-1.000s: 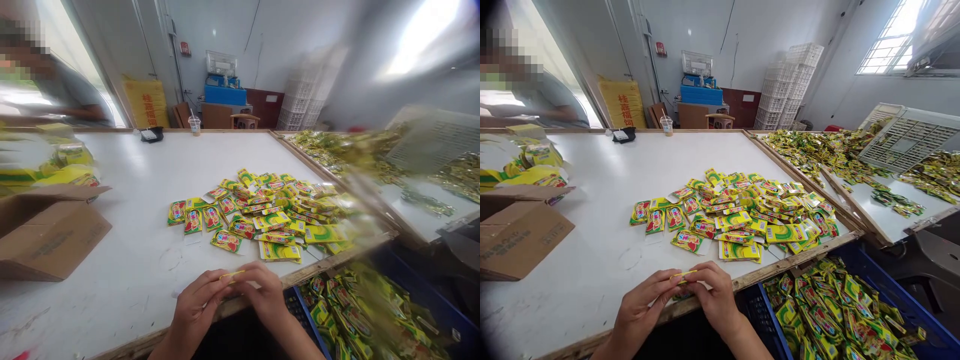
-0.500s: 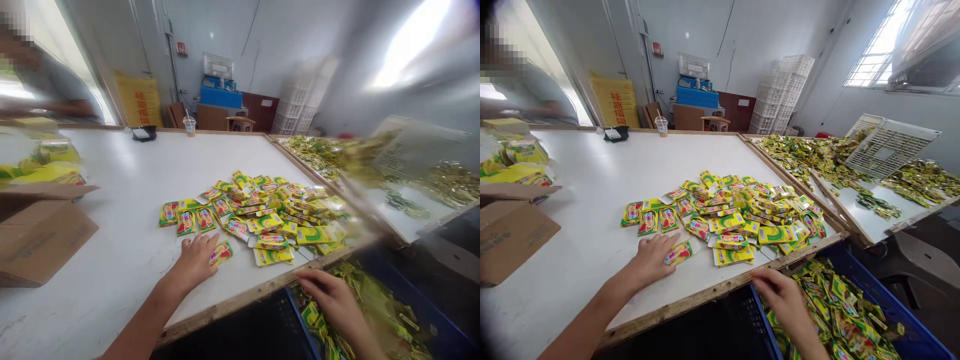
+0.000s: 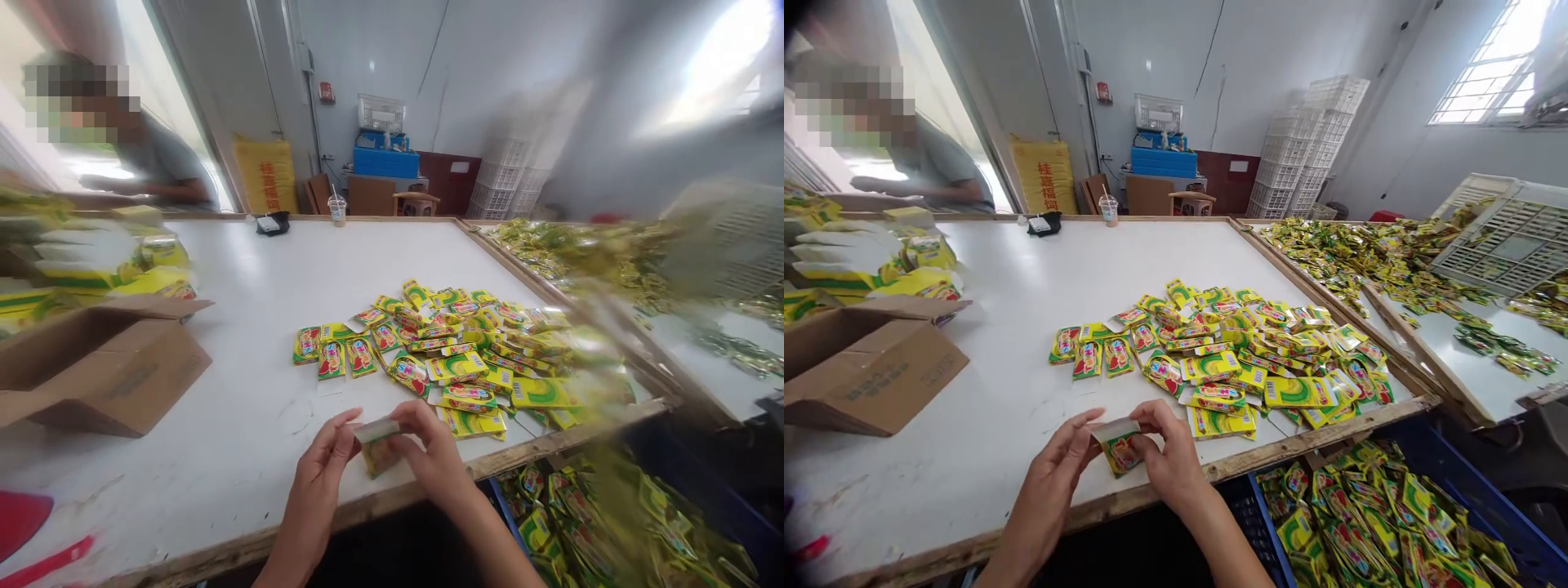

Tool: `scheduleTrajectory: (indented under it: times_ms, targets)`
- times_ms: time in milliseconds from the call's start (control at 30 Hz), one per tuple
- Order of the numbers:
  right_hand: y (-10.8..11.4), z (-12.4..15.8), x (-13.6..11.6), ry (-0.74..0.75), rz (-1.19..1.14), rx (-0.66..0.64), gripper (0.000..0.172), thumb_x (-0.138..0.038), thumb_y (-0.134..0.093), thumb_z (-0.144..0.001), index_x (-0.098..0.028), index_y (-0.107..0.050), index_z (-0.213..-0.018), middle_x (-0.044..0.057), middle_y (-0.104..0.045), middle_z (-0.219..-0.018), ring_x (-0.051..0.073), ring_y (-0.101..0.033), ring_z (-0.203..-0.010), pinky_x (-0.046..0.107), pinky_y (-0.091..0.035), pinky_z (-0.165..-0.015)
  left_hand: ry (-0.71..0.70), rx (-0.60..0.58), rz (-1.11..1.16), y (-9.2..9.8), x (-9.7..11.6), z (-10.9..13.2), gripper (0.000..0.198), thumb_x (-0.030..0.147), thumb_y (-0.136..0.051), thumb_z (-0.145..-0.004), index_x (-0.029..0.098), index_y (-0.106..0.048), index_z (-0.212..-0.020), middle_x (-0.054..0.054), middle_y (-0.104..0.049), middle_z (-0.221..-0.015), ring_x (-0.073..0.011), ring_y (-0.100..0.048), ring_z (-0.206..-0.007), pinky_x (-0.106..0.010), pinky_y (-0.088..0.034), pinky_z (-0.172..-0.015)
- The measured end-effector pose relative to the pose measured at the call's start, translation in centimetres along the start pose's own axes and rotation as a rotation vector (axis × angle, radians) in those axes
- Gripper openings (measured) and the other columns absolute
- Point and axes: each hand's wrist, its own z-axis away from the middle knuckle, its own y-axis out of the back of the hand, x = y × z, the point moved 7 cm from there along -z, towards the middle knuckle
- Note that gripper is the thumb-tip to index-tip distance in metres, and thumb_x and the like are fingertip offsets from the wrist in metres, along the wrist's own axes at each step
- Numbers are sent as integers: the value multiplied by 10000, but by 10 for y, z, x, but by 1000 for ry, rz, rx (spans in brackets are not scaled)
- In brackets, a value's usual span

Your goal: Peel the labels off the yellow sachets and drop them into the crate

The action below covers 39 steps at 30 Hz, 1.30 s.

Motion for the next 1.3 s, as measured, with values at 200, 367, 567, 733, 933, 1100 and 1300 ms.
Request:
scheduleTrajectory:
  times_ms: [200, 367, 567, 733, 933, 1100, 1300]
  targets:
    - [29, 9, 8, -146, -156, 96, 106, -288, -690, -834, -217, -722, -905, 48, -731, -935, 214, -663, -909, 324, -508, -838, -196, -132, -224, -10, 17, -3, 310, 370, -704, -814, 255, -731, -1101, -42, -770, -1008, -244, -707, -958, -323, -558, -867]
    - [31, 13, 14, -210, -285, 108, 271, -298, -815, -711, -225, -720, -954, 25, -717, -877, 187, -649, -852, 282, -502, -771, -544, -21, -519, -16, 41, 3, 319, 298, -682, -823, 276, -721, -1139, -32, -763, -879, -196, -701, -756, -279, -549, -762]
    - [9, 14, 28, -437, -492, -53, 255, -165, -815, -577, -193, -728, -816, -35, -638, -666, 90, -511, -548, 200, -393, -535, -12, -172, -204, -33, 25, -14, 370, 439, -679, -795, 214, -721, -1085, -12, -712, -773, -194, -662, -777, -262, -534, -691]
    - [7, 7, 21, -382, -407, 52, 157, -114, -699, -599, -183, -759, -726, -33, -623, -589, 78, -411, -480, 200, -303, -460, 168, -281, 85, -50, 16, -7, 391, 391, -754, -734, 224, -713, -1085, -66, -727, -1100, -252, -652, -1040, -331, -538, -872]
    - [9, 7, 10, -168, -244, 28, 146, -258, -724, -775, -259, -802, -898, 20, -661, -859, 133, -597, -648, 247, -488, -571, -185, -40, -116, -18, 10, -10, 289, 358, -765, -753, 253, -748, -1021, -43, -733, -944, -236, -676, -925, -321, -552, -823]
    - [13, 7, 13, -164, -188, 84, 138, -353, -756, -787, -228, -802, -825, 24, -665, -806, 145, -636, -656, 245, -527, -585, -402, 1, -256, -23, 22, 2, 221, 337, -646, -864, 287, -758, -1047, -32, -743, -1078, -239, -676, -1016, -325, -525, -928]
    - [18, 3, 24, -242, -175, 128, 194, -342, -807, -725, -209, -782, -864, 10, -672, -722, 148, -638, -606, 240, -533, -541, -151, -69, -140, -29, 13, -5, 389, 387, -669, -843, 260, -667, -1211, -26, -755, -1096, -235, -700, -1020, -296, -585, -860]
